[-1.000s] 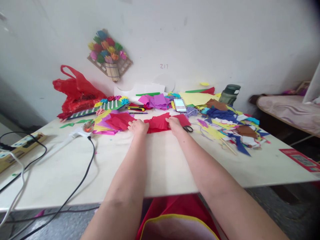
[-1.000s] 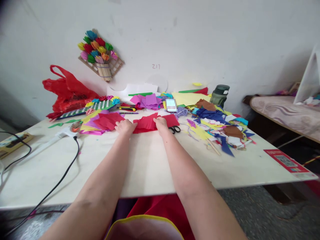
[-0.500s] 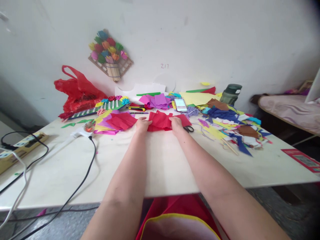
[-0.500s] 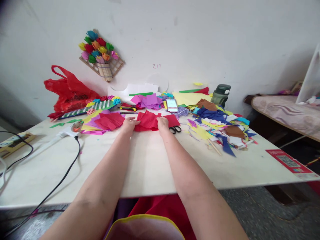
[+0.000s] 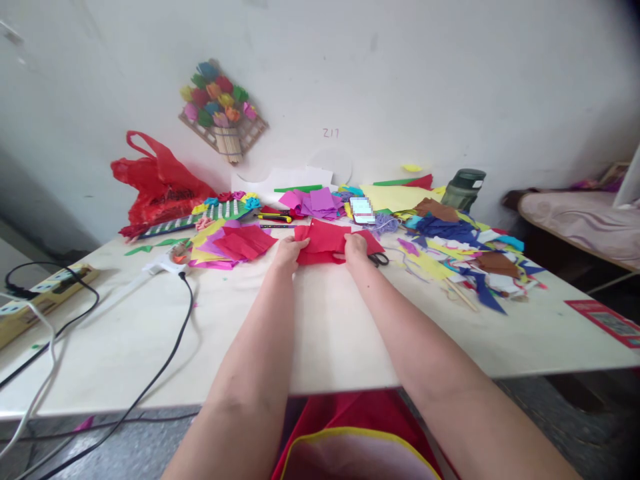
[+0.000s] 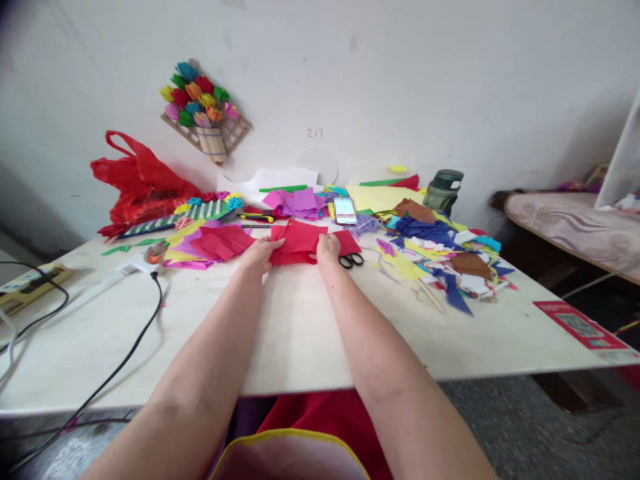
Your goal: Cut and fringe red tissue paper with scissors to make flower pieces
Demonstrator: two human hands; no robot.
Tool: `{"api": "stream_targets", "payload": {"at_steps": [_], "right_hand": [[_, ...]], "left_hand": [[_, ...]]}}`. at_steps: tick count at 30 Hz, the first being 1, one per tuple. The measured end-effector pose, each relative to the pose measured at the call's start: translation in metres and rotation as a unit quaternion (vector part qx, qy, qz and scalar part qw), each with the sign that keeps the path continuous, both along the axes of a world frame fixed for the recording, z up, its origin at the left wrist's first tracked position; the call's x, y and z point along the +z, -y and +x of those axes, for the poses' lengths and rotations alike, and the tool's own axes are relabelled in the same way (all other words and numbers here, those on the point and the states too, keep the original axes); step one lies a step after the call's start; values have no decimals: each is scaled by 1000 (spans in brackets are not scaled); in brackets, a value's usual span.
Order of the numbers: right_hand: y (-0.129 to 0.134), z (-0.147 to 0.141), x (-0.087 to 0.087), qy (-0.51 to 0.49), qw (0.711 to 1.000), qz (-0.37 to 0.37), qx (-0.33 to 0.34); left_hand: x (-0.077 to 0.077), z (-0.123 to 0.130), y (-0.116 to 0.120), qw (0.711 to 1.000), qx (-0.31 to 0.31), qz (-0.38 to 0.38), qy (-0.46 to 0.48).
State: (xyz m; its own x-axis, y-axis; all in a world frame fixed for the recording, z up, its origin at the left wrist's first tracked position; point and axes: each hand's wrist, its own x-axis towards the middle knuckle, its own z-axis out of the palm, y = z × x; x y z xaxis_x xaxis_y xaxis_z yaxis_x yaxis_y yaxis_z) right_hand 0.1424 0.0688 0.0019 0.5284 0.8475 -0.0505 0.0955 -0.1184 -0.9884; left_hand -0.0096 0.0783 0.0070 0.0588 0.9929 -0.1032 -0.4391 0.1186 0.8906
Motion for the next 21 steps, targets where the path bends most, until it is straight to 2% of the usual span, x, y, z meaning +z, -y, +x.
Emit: {"api": "stream_targets", "payload": {"at_steps": [5,9,14,18,21], "right_hand": [[-1,2,-1,48,997,55,-27],[-6,5,-4,-2,994,103,-25],[-8,6,-7,-78,988,132,3],[-6,6,-8,-101,983,154,27],[-2,5,-5,-128,970,194,70]], "left_hand": [[4,2,4,1000,2,-10,-11],[6,4,6,999,-28,-21,24],[8,5,6,993,-44,-66,83],[11,1,5,989,-43,-99,103],[11,-2,2,987,-32,-121,103]]}}
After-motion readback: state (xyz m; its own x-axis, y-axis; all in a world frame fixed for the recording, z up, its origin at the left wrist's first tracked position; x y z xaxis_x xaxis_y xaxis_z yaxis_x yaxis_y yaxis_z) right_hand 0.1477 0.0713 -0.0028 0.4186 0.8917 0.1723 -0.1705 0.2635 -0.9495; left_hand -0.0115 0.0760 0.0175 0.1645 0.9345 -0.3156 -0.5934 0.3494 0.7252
